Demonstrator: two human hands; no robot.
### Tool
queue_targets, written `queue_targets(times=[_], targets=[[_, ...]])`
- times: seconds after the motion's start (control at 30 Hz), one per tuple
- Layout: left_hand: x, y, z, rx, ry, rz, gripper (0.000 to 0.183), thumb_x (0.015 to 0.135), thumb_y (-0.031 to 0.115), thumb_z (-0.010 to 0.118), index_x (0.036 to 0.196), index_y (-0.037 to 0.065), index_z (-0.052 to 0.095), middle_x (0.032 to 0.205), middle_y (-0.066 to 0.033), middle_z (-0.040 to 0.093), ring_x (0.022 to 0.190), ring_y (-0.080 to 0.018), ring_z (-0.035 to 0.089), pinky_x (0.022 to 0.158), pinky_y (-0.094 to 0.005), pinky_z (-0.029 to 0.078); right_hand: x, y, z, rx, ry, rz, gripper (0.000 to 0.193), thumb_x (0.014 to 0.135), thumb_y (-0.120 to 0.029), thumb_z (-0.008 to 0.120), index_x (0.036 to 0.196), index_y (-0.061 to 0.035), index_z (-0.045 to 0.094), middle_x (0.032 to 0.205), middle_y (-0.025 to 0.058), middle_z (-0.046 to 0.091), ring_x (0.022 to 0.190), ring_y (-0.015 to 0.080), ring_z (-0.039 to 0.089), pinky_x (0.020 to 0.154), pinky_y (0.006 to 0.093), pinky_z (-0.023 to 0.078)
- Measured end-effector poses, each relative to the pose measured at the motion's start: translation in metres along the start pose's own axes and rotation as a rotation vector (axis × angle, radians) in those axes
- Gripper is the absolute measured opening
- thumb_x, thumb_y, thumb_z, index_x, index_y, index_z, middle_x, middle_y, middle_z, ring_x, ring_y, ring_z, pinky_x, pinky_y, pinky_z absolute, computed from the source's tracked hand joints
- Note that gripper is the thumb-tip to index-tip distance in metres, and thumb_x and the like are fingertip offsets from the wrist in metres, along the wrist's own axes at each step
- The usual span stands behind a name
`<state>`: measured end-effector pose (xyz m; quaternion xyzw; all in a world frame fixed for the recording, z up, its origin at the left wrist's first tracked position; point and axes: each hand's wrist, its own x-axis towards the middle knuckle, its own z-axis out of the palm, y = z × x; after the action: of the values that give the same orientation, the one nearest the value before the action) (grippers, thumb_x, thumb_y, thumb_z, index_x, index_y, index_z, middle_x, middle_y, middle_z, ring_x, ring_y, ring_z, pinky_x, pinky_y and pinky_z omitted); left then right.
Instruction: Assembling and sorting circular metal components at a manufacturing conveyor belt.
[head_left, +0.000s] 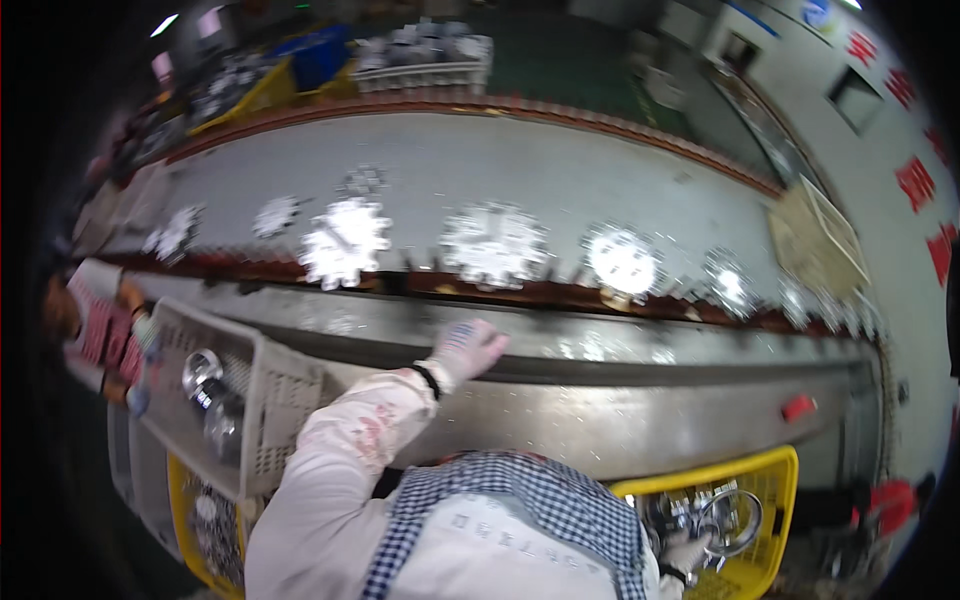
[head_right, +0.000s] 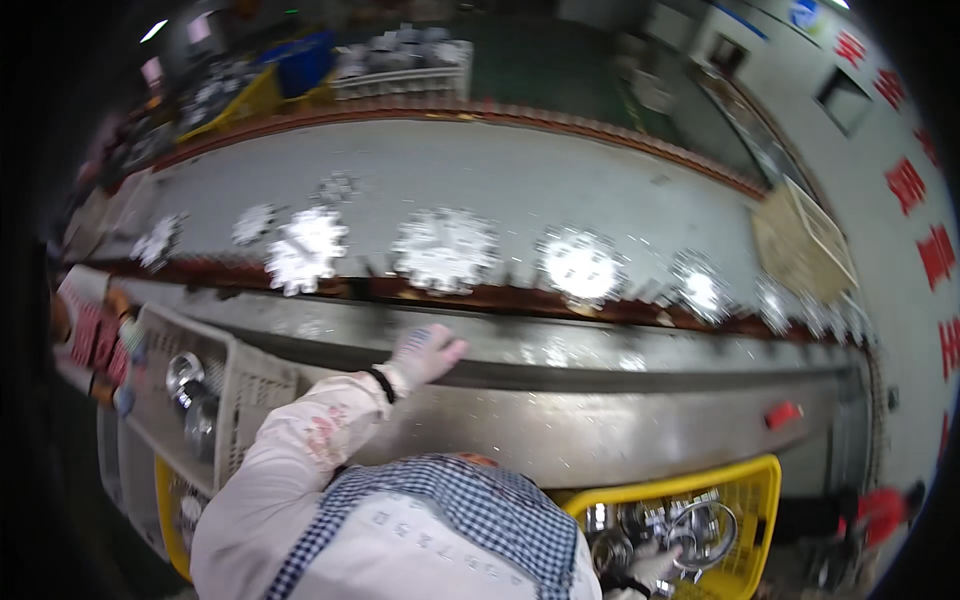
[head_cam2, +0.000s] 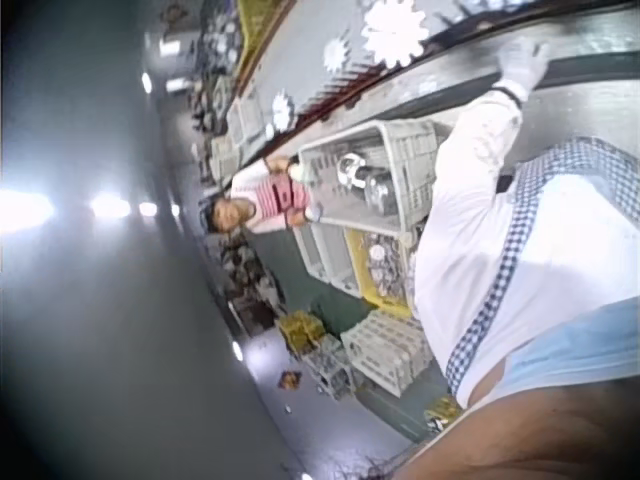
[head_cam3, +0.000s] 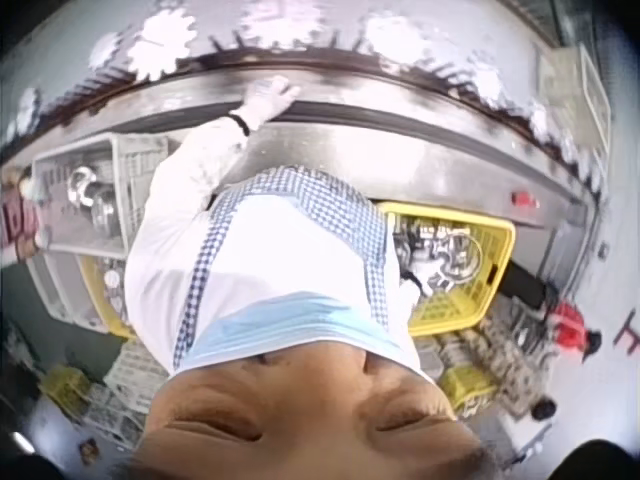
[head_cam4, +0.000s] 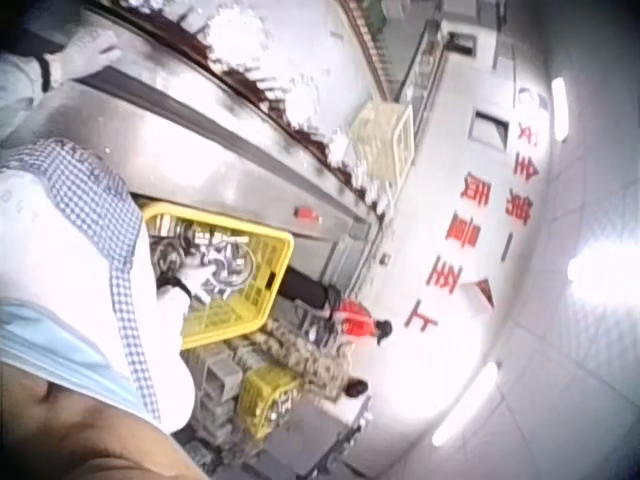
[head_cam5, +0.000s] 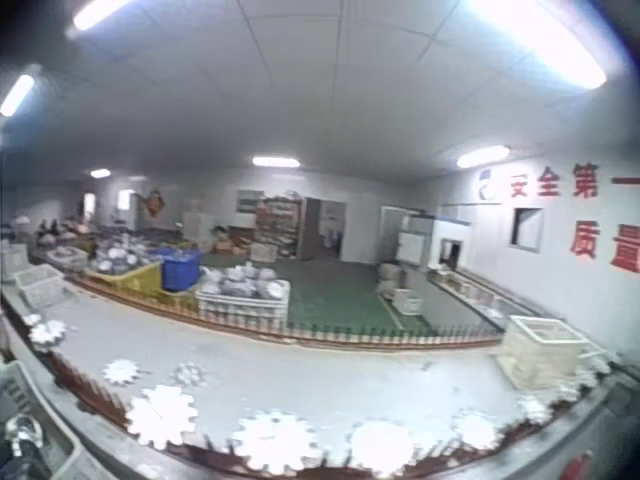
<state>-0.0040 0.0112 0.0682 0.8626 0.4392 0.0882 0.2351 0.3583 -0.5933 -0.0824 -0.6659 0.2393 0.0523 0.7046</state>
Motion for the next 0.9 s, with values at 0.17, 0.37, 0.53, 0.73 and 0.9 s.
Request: queue_targets(times=[0.17,0.37,0.53,0.73,0.9], targets=[[0.039,-0.008,0.047,0.226,0.048,0.021,0.044,0.097,0.047,0.049,0.094,0.009,0.071,0.094,-0.0129,0.070,0.088,-0.0333,0.068,0.080,-0.0483,0.053,-0.117,-0.049,0.203,-0.153,-0.918,-0.246,0.029,0.104,-0.029,0.047,0.126,-0.0101,0.051,0.124,0.0073,0.058,0.101,0.0216,0.057,0.088,0.0321,0.047],[0.066,0.017,0.028,0.203,-0.120,-0.147,0.046,0.095,0.051,0.048,0.102,0.013,0.074,0.108,-0.0138,0.072,0.103,-0.0338,0.067,0.090,-0.0494,0.052,-0.276,-0.127,0.451,0.098,-1.330,0.535,0.050,0.106,-0.026,0.043,0.152,-0.0105,0.031,0.157,0.0172,0.036,0.143,0.0331,0.036,0.118,0.0392,0.032],[0.067,0.027,0.035,0.224,-0.027,-0.114,0.044,0.094,0.049,0.049,0.099,0.014,0.075,0.100,-0.0140,0.073,0.095,-0.0334,0.070,0.086,-0.0474,0.053,-0.322,-0.113,0.549,0.215,-1.366,0.631,0.042,0.097,-0.031,0.065,0.134,-0.0131,0.054,0.132,0.0050,0.061,0.121,0.0192,0.058,0.104,0.0453,0.047],[0.072,0.016,0.026,0.243,-0.089,-0.076,0.045,0.094,0.047,0.049,0.091,0.010,0.075,0.090,-0.0162,0.072,0.085,-0.0355,0.070,0.079,-0.0488,0.055,-0.313,-0.191,0.521,-0.056,-1.181,-0.383,0.026,0.096,-0.024,0.067,0.118,-0.0112,0.064,0.096,-0.0011,0.067,0.085,0.0101,0.064,0.065,0.0317,0.052],[0.082,0.012,0.037,0.264,0.032,-0.005,0.042,0.094,0.045,0.052,0.085,0.012,0.075,0.083,-0.0153,0.071,0.079,-0.0354,0.070,0.073,-0.0480,0.055,-0.234,-0.214,0.531,-0.374,-0.789,-1.512,0.027,0.091,-0.018,0.065,0.115,-0.0046,0.064,0.097,0.0109,0.068,0.084,0.0198,0.067,0.074,0.0319,0.052]])
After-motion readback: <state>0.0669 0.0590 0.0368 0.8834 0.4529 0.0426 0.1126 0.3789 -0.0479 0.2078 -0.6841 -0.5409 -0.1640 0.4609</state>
